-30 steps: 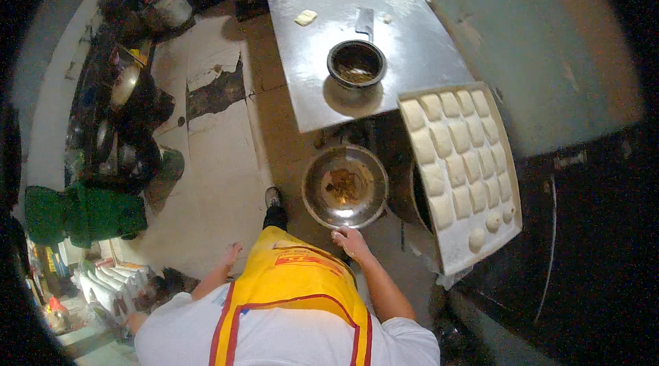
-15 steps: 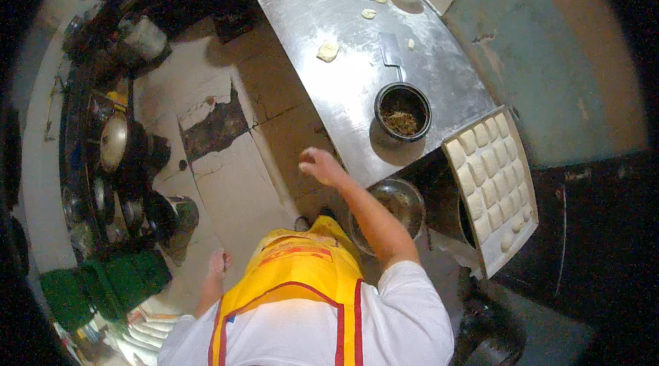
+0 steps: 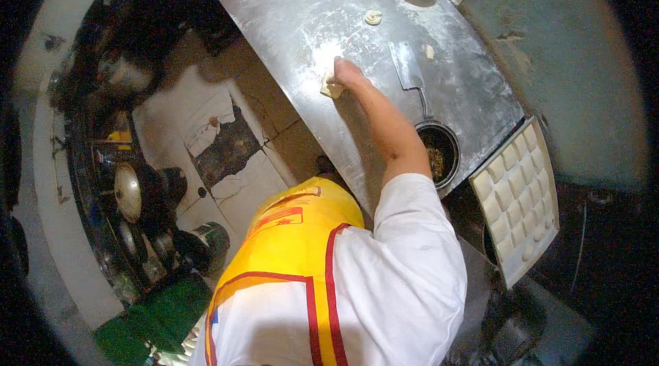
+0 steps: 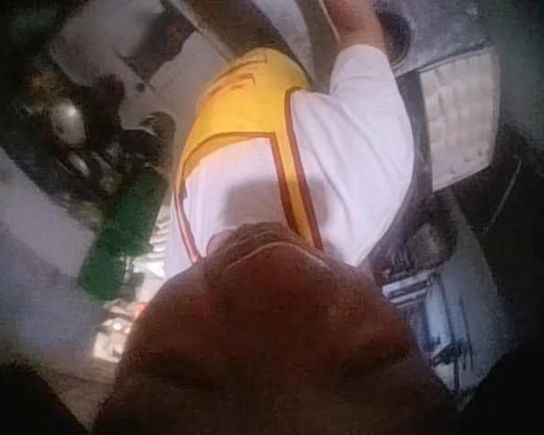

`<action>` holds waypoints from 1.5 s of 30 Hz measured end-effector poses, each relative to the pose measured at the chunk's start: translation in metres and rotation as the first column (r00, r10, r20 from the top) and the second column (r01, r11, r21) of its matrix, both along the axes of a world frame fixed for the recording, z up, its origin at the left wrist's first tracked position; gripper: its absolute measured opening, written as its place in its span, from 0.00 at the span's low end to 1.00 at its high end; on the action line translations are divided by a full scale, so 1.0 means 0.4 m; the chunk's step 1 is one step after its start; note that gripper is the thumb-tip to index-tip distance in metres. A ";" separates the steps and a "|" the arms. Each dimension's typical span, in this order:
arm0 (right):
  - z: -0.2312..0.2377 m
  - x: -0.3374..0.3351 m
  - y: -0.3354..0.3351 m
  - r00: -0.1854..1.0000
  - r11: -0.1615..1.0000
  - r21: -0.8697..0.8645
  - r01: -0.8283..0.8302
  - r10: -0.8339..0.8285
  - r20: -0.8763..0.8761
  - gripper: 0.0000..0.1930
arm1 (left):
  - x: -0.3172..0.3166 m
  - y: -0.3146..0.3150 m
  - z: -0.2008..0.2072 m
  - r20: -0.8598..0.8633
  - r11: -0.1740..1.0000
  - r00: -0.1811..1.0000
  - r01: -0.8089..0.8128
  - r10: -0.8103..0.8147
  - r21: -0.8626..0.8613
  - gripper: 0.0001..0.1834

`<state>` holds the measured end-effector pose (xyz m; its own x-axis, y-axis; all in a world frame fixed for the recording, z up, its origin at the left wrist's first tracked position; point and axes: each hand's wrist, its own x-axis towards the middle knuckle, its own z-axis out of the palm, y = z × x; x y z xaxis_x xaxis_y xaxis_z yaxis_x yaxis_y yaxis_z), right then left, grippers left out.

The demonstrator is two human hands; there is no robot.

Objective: The person portions dough, flattens pieces, fills them with a meat mixture, and seals them into buns. The finished buns are placed on a tray. The person also washes a plate and sprinkles flour on the tray.

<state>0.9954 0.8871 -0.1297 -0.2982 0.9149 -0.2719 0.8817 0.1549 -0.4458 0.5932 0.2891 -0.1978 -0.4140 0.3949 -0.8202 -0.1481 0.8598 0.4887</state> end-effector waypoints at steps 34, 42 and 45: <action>-0.003 -0.091 -0.024 -0.410 0.156 -0.826 0.541 -0.809 -0.421 0.24 | 0.467 2.145 0.127 -0.853 -0.229 0.120 0.936 -0.508 0.269 0.38; -0.041 -0.108 -0.183 -0.580 -0.014 -0.880 0.474 -0.758 -0.300 0.19 | 0.574 2.172 0.135 -0.848 -0.573 -0.341 0.818 -0.406 -0.054 0.38; -0.048 -0.097 -0.190 -0.537 0.071 -0.872 0.485 -0.763 -0.360 0.19 | 0.540 2.151 0.148 -0.890 -0.710 -0.359 0.701 -0.280 -0.059 0.41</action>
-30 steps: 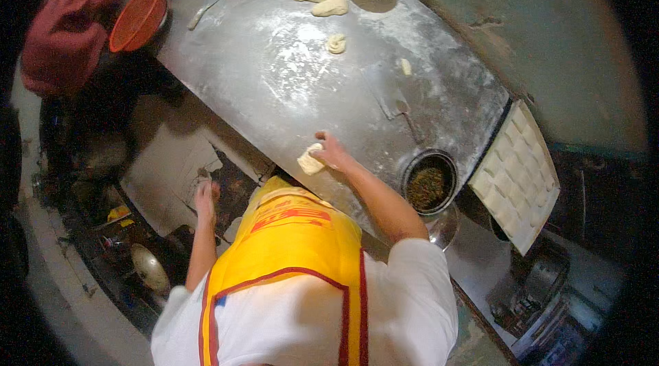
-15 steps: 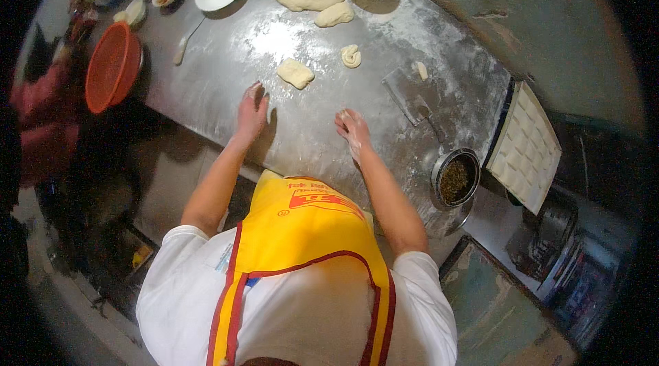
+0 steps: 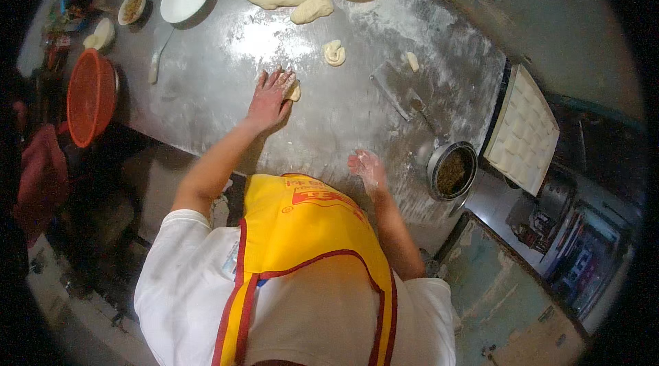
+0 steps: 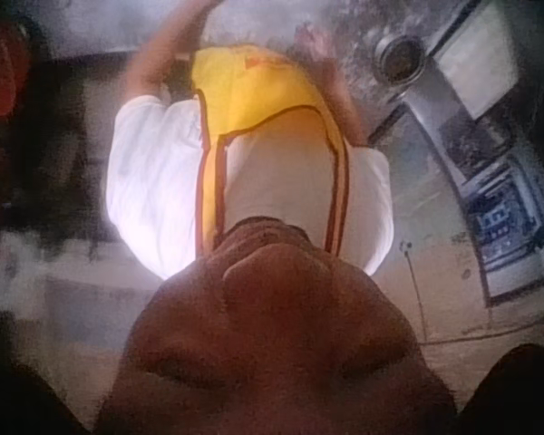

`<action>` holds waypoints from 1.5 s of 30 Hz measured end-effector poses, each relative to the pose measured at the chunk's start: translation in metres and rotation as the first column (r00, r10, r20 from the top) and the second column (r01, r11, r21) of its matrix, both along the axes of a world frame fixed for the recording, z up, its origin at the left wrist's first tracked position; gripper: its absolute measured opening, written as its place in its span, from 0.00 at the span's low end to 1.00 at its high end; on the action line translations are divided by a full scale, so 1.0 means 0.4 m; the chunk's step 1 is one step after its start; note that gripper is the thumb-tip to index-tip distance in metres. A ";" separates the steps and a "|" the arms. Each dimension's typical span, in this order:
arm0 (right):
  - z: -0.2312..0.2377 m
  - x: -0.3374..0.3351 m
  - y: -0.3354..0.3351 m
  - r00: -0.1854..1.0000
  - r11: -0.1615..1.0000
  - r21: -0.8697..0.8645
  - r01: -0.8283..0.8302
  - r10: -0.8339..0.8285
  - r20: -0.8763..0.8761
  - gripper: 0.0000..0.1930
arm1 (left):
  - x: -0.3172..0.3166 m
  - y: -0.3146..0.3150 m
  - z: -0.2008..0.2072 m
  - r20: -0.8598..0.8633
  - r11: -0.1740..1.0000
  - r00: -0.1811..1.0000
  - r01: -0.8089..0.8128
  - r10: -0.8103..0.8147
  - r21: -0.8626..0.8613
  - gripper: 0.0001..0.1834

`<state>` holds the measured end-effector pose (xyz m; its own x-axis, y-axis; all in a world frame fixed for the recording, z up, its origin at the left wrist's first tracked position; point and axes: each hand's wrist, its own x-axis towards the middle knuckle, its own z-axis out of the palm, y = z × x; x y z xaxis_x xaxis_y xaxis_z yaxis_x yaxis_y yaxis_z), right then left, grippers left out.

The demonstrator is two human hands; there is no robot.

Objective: The person portions dough, flattens pieces, fills them with a meat mixture, and seals them into buns. The finished buns are placed on a tray. The person also washes a plate and sprinkles flour on the tray.

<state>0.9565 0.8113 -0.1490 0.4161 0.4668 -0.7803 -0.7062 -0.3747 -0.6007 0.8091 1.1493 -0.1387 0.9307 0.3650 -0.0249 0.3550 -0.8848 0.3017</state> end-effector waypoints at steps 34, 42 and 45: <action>0.049 0.114 0.096 0.974 0.978 0.018 -0.207 0.204 0.099 0.18 | -0.024 -0.036 -0.009 -0.054 0.993 0.991 -0.122 0.121 0.001 0.36; 0.048 0.123 0.128 0.936 0.959 -0.106 -0.264 0.281 0.211 0.18 | -0.019 -0.030 -0.005 -0.047 0.994 0.994 -0.100 0.098 -0.033 0.34; 0.062 0.230 0.113 0.404 0.869 -0.477 -0.136 0.488 0.774 0.20 | -0.070 -0.011 -0.018 0.079 0.970 0.967 -0.237 0.241 -0.053 0.35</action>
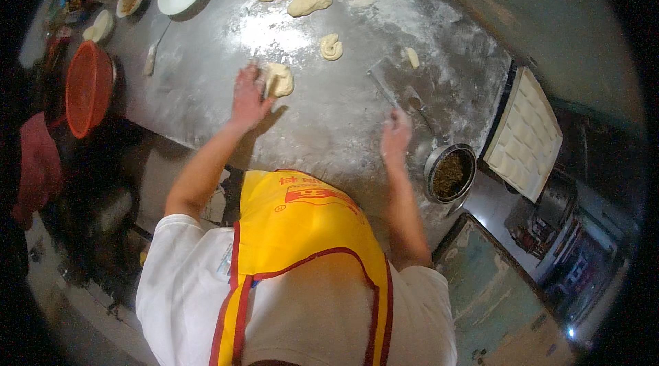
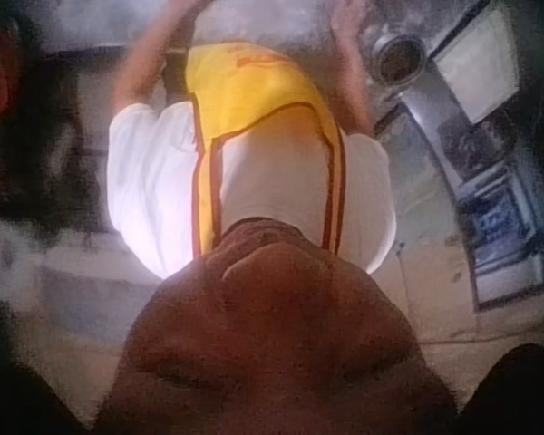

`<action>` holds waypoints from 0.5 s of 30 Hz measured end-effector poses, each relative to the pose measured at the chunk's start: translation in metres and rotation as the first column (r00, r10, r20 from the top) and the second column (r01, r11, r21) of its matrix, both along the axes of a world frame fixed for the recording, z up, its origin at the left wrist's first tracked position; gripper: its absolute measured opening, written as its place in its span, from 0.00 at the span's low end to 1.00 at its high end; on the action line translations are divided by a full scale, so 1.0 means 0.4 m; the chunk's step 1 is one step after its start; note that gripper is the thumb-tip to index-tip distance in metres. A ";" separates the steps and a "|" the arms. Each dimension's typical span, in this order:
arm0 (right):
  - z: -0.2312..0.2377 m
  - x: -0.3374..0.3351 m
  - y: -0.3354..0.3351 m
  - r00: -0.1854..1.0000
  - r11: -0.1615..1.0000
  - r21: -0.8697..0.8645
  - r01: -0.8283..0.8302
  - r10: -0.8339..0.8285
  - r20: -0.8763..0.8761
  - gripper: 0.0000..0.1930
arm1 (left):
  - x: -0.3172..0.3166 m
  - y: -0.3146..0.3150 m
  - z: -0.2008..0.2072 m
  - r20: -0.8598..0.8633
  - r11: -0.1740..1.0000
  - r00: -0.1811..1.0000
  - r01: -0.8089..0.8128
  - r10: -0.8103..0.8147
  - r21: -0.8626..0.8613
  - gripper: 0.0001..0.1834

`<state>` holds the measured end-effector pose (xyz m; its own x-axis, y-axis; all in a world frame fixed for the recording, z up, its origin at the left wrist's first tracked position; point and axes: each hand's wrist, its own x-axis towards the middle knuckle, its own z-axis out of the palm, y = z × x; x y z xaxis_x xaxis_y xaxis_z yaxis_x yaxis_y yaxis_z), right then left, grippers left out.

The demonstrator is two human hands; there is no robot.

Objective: The person portions dough, flattens pieces, fills them with a meat mixture, and seals them into buns. The finished buns are placed on a tray. The person also washes a plate and sprinkles flour on the tray.

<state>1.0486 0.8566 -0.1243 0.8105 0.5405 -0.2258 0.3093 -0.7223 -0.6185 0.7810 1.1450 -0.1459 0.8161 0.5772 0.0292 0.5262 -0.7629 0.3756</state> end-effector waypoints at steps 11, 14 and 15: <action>0.019 0.167 -0.013 0.959 0.836 -0.493 -0.242 0.283 0.008 0.22 | -0.197 0.021 -0.018 -0.215 0.926 0.901 -0.356 0.377 0.129 0.35; 0.034 0.086 0.017 0.925 0.887 -0.268 -0.375 0.340 -0.169 0.25 | -0.191 0.023 -0.012 -0.201 0.921 0.900 -0.366 0.386 0.131 0.34; 0.027 0.051 0.037 0.909 0.876 -0.242 -0.417 0.402 -0.113 0.25 | -0.192 0.023 -0.010 -0.206 0.921 0.898 -0.368 0.388 0.130 0.34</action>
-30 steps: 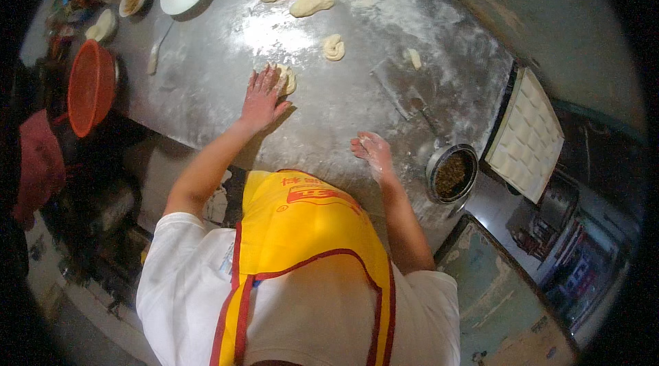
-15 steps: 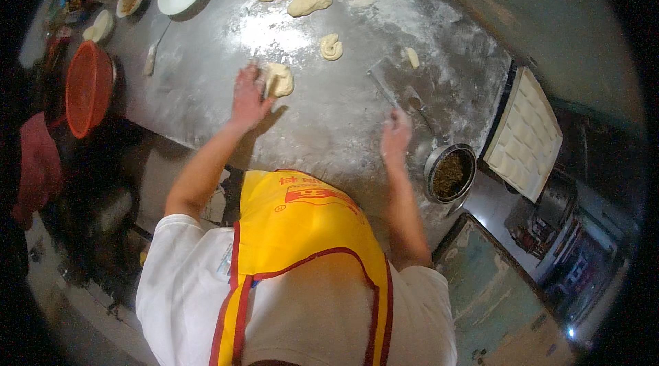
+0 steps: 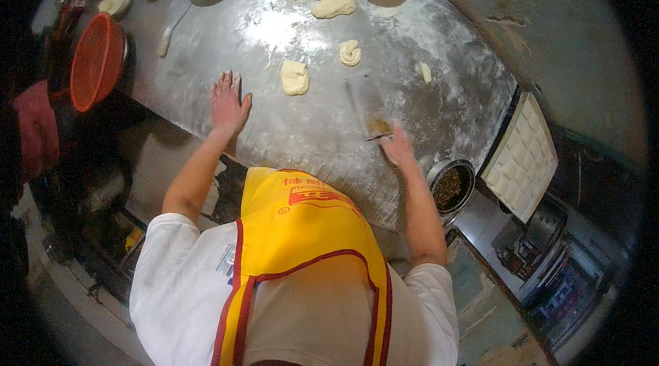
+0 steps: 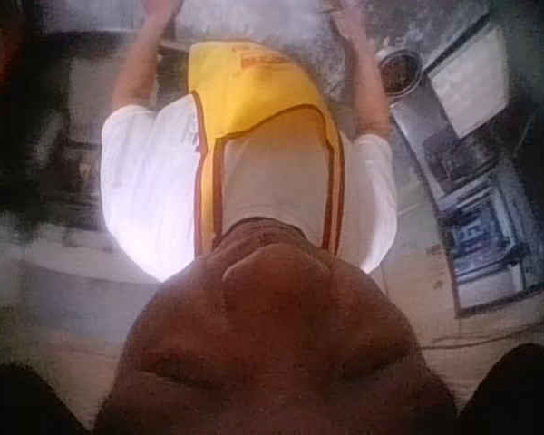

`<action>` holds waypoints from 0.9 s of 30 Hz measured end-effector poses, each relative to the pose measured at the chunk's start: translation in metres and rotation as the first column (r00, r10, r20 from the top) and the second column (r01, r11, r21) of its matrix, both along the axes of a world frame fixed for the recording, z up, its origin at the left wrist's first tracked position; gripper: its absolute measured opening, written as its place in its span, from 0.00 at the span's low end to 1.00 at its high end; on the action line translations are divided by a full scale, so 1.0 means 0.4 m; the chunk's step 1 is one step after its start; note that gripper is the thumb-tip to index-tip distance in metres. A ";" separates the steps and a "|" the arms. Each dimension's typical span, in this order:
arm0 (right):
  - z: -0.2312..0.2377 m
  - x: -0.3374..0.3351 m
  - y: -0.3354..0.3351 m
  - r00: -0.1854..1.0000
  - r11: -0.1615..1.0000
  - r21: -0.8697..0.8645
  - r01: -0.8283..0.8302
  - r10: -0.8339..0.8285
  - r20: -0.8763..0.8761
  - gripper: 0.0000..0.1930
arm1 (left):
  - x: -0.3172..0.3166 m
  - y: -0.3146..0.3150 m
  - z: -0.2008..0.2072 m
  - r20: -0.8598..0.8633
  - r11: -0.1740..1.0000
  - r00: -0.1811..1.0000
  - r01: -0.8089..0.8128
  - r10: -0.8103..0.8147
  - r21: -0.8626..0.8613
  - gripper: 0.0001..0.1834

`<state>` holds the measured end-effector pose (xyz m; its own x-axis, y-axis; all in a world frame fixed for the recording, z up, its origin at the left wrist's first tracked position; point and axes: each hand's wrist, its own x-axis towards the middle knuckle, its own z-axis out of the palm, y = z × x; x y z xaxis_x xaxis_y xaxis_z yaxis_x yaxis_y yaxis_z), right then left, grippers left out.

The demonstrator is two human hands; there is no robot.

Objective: The person portions dough, flattens pieces, fills them with a meat mixture, and seals them into buns. The finished buns are placed on a tray. The person also washes a plate and sprinkles flour on the tray.

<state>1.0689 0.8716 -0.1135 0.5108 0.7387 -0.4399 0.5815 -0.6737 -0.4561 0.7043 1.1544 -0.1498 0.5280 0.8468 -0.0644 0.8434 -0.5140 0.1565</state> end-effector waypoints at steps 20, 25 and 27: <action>-0.066 -0.198 0.245 0.978 0.998 -0.003 0.067 -0.067 -0.197 0.25 | -0.003 0.001 -0.013 0.009 1.000 1.000 -0.026 0.026 -0.011 0.33; -0.067 -0.227 0.233 0.953 0.972 0.074 -0.224 0.234 -0.191 0.24 | 0.001 0.006 -0.031 0.135 0.999 0.990 -0.038 0.041 -0.020 0.30; -0.072 -0.188 0.199 0.975 0.992 0.080 -0.102 0.115 -0.188 0.23 | 0.017 0.001 -0.042 0.233 0.995 0.968 -0.076 0.088 -0.062 0.28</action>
<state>0.9936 0.9513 -0.1423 0.3368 0.8173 -0.4675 0.5462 -0.5741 -0.6101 0.7111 1.1546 -0.1664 0.4625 0.8866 0.0083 0.8186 -0.4306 0.3802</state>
